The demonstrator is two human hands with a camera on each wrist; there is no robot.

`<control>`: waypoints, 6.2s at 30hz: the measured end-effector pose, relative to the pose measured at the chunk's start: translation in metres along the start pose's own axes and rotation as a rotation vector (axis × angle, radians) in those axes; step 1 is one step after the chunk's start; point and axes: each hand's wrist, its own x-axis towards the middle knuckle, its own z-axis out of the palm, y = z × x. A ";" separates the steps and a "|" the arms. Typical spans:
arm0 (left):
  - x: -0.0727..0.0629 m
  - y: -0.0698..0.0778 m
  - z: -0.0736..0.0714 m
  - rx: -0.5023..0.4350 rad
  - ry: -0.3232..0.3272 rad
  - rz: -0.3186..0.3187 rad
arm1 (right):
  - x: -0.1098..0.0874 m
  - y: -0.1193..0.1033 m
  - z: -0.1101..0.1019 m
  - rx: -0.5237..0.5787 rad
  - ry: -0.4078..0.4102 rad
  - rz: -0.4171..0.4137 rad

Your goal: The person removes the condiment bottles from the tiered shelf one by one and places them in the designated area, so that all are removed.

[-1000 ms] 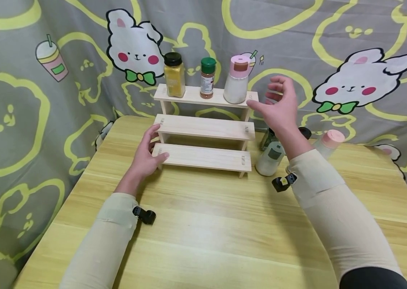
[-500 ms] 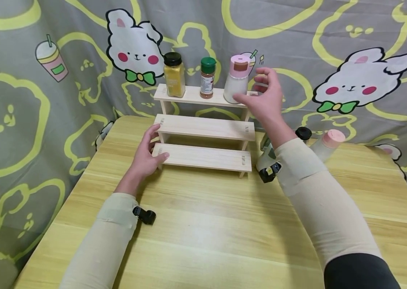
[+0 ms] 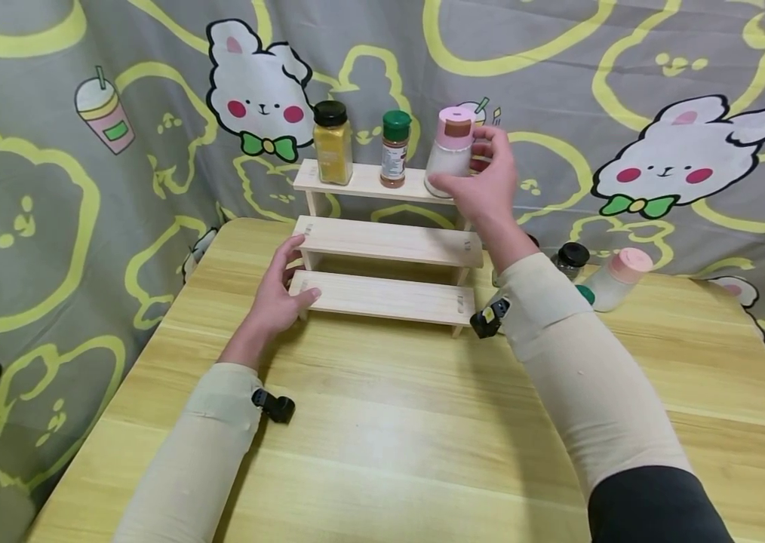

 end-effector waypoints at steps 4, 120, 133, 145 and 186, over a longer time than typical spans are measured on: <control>0.000 0.001 0.000 0.008 -0.001 -0.001 | 0.000 0.001 0.002 -0.024 0.006 0.018; -0.001 0.003 0.002 0.004 -0.006 -0.018 | -0.085 0.073 -0.225 0.063 0.388 0.188; 0.000 0.003 0.002 0.013 -0.005 -0.021 | -0.096 0.101 -0.232 0.072 0.368 0.243; -0.001 0.003 0.002 0.004 -0.004 -0.009 | -0.108 0.130 -0.236 0.091 0.383 0.275; -0.001 0.003 0.002 0.010 -0.008 -0.005 | -0.124 0.189 -0.232 -0.028 0.320 0.405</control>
